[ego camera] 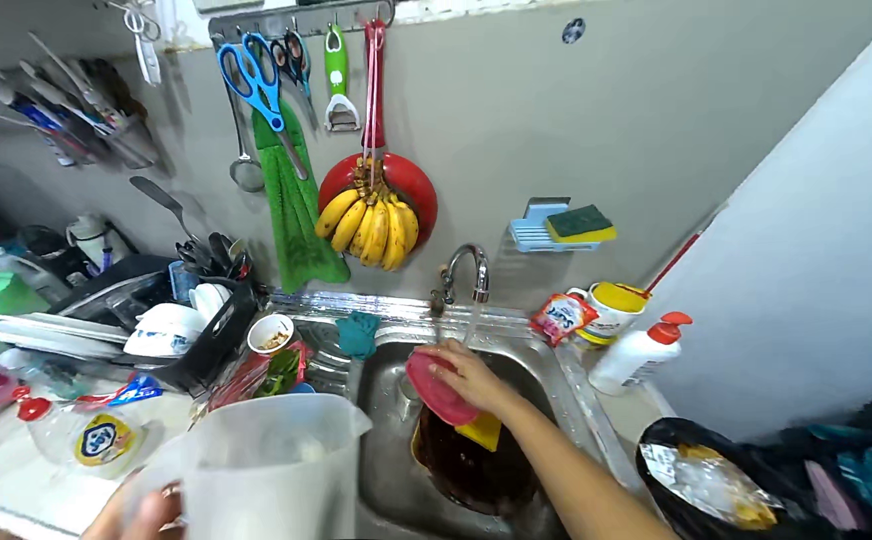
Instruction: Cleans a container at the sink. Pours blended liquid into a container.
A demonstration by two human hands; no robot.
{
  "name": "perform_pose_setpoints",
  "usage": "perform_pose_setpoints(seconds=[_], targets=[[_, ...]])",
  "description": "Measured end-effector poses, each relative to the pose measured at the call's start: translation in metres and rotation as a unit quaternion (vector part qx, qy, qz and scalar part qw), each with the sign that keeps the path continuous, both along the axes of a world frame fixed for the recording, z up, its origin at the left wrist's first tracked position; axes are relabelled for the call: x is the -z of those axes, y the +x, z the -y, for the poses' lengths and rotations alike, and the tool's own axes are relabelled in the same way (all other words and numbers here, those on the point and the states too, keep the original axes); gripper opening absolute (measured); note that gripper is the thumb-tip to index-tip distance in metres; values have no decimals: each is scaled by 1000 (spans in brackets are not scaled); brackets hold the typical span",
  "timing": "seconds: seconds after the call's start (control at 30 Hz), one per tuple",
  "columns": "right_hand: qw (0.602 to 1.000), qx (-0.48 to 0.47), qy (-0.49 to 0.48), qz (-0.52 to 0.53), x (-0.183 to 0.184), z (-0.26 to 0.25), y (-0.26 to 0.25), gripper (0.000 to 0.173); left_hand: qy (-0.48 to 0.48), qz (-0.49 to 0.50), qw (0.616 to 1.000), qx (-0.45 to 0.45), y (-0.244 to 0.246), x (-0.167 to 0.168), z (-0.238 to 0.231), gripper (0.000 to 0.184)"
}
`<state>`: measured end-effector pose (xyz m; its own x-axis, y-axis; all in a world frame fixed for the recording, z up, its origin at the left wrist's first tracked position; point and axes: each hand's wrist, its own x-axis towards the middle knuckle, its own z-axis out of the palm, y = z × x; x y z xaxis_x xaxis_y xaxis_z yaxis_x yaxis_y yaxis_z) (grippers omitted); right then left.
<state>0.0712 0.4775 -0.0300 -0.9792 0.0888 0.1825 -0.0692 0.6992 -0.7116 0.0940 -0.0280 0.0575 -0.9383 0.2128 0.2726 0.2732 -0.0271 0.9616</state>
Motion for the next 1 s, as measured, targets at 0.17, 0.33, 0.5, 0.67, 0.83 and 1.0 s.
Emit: perform_pose_setpoints(seconds=[0.17,0.33,0.5,0.67,0.83,1.0], targets=[[996,63,22,63,-34,-25,7,58,-142,72,974,161,-60,-20,-131,44],[970,223,94,-12,-73,-63,55,40,-171,140,945,241,-116,41,-276,44],[930,314,131,-137,-94,-83,95,50,-75,228,932,271,-117,79,-353,44],[930,312,118,-152,-99,-91,106,43,-78,-1,958,276,-113,102,-338,47],[958,246,131,-70,-98,-87,65,30,-59,21,958,281,-125,108,-320,47],[968,112,170,146,-106,-83,9,29,-234,-126,931,250,-118,47,-299,45]])
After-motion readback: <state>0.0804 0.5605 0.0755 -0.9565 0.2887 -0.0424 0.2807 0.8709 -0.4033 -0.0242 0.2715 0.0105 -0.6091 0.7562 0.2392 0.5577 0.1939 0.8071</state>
